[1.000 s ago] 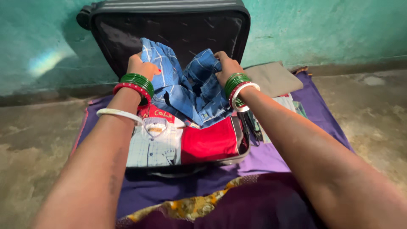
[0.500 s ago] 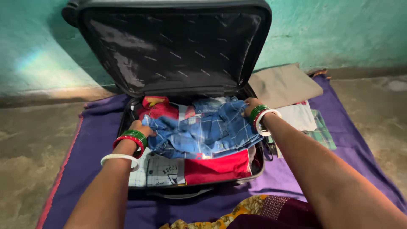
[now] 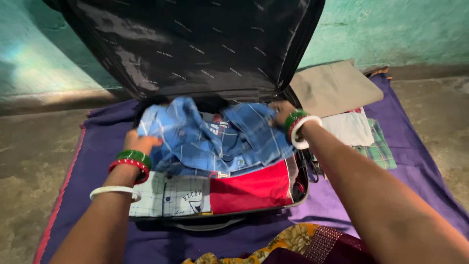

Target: The person packs a suitcase by folding and placing clothes, including shirts, trousers, and denim shorts, into the main compartment and then rearranging them.

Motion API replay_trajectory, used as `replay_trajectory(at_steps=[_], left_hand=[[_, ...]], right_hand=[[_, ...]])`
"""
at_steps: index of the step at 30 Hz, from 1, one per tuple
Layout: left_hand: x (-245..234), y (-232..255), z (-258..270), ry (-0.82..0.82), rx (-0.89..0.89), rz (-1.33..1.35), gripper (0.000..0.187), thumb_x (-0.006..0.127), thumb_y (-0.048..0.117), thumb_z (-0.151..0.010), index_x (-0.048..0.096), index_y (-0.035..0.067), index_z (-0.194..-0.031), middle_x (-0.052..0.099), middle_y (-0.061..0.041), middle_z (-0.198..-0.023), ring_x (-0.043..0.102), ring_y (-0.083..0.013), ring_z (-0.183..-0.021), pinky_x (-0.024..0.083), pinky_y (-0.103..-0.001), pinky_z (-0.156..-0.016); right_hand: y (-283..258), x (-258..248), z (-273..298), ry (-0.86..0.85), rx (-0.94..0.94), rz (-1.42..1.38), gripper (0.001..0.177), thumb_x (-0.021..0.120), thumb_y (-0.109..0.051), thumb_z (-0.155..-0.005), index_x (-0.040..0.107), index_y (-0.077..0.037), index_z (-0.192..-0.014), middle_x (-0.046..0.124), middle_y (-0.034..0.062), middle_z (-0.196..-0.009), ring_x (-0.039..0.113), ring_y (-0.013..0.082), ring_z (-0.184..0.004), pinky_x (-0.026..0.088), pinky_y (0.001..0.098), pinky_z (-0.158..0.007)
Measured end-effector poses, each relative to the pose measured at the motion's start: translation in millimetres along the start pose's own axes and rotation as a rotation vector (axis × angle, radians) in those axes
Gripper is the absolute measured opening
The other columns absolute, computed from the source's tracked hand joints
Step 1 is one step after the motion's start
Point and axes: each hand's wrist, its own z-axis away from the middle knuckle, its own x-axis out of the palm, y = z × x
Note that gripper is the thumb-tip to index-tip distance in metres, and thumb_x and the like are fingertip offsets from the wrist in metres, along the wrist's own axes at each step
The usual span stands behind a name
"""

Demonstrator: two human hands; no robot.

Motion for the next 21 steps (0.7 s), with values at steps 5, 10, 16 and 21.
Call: replay_trajectory(at_steps=[5,10,16,21], left_hand=[[2,-43,23,-0.184,-0.369,-0.185,0.034,0.081,0.006,-0.073,0.079,0.002,-0.106,0.080,-0.016,-0.098,0.076,-0.0330,-0.092,0.058,-0.042,-0.074],[6,-3,34,-0.167,-0.484,-0.130,0.056,0.085,0.010,-0.074,0.062,0.007,-0.124,0.071,-0.015,-0.115,0.072,-0.0307,-0.101,0.066,-0.045,-0.066],[9,-13,40,-0.239,-0.433,-0.238,0.058,0.084,0.029,-0.074,0.067,0.007,-0.125,0.076,-0.017,-0.117,0.077,-0.0368,-0.102,0.063,-0.048,-0.072],[-1,-45,19,-0.093,-0.320,-0.494,0.044,0.082,0.026,-0.073,0.082,0.008,-0.113,0.080,-0.018,-0.107,0.078,-0.0316,-0.097,0.058,-0.040,-0.091]], right_hand=[[68,42,22,-0.178,0.264,-0.004,0.085,0.082,-0.011,-0.070,0.051,-0.003,-0.148,0.073,0.0219,-0.130,0.079,0.0328,-0.115,0.059,0.0407,-0.099],[45,42,14,-0.170,0.157,0.106,0.103,0.095,-0.024,-0.063,0.046,-0.001,-0.150,0.056,0.0234,-0.148,0.058,0.0324,-0.136,0.046,0.0367,-0.113],[3,36,44,-0.099,0.301,0.162,0.074,0.089,-0.039,-0.073,0.065,0.001,-0.131,0.066,0.0243,-0.133,0.063,0.0357,-0.128,0.049,0.0418,-0.107],[4,31,43,-0.128,0.223,0.299,0.057,0.086,-0.034,-0.077,0.070,0.001,-0.118,0.072,0.0240,-0.123,0.069,0.0353,-0.119,0.053,0.0424,-0.101]])
